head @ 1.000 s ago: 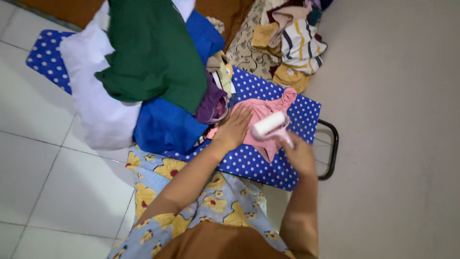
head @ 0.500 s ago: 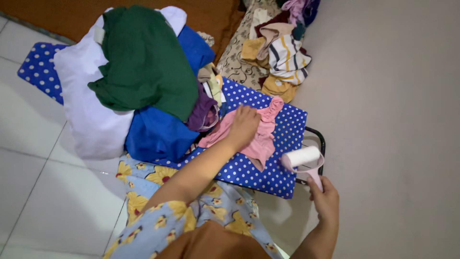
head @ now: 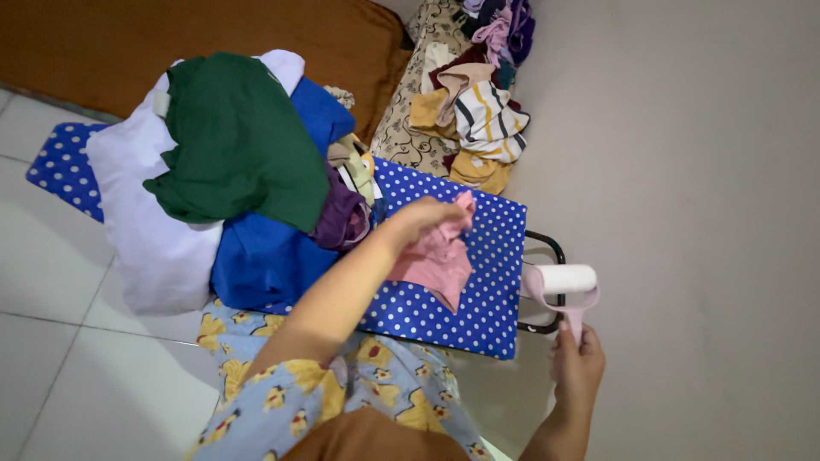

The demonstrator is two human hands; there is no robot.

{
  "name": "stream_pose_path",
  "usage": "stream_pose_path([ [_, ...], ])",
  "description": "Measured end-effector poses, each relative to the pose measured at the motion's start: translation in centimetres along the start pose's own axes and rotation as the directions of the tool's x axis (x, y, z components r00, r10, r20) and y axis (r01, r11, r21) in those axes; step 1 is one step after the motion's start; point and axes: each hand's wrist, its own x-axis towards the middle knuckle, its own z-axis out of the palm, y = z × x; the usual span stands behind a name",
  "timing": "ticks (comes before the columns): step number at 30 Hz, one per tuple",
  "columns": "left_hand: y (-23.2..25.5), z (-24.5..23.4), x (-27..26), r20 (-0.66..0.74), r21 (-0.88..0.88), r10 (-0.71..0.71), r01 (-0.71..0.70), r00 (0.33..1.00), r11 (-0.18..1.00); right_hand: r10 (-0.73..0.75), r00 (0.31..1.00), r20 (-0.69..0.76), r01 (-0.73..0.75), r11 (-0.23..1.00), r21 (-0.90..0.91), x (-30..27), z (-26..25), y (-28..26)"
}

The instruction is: The person uses a lint roller to remove lint from a pink garment and then a purple garment. They roll the lint roller over the fabric, lift the garments to inspect them, and place them aside.

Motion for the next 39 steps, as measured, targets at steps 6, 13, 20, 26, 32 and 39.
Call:
stream_pose_path([
  [6, 0.4, 3.0, 1.2, 0.198, 0.341, 0.426, -0.47, 0.883, 0.814, -0.113, 0.993, -0.044, 0.115, 0.992, 0.059, -0.1, 0.8, 0.4],
  [13, 7.2, 12.8, 1.5, 0.145, -0.037, 0.577, -0.579, 0.804, 0.815, -0.224, 0.972, -0.07, 0.234, 0.949, 0.212, -0.6, 0.3, 0.5],
  [20, 10.8, 14.1, -10.4, 0.341, -0.592, 0.77, -0.513, 0.539, 0.621, -0.202, 0.967, -0.154, 0.227, 0.959, 0.168, -1.5, -1.4, 0.6],
  [26, -1.3, 1.7, -9.2, -0.003, 0.057, 0.646, -0.645, 0.763, 0.762, -0.176, 0.983, -0.059, 0.185, 0.926, 0.328, -2.0, 0.3, 0.0],
  [32, -14.7, -5.6, -2.4, -0.323, 0.298, 0.515, -0.432, 0.794, 0.851, -0.042, 0.942, 0.332, -0.068, 0.947, 0.312, -1.2, 7.0, -0.9],
  [39, -16.5, -7.1, 0.0, -0.504, -0.066, 0.341, -0.429, 0.794, 0.901, -0.235, 0.651, 0.721, 0.549, 0.802, -0.235, 0.7, 16.2, -3.5],
])
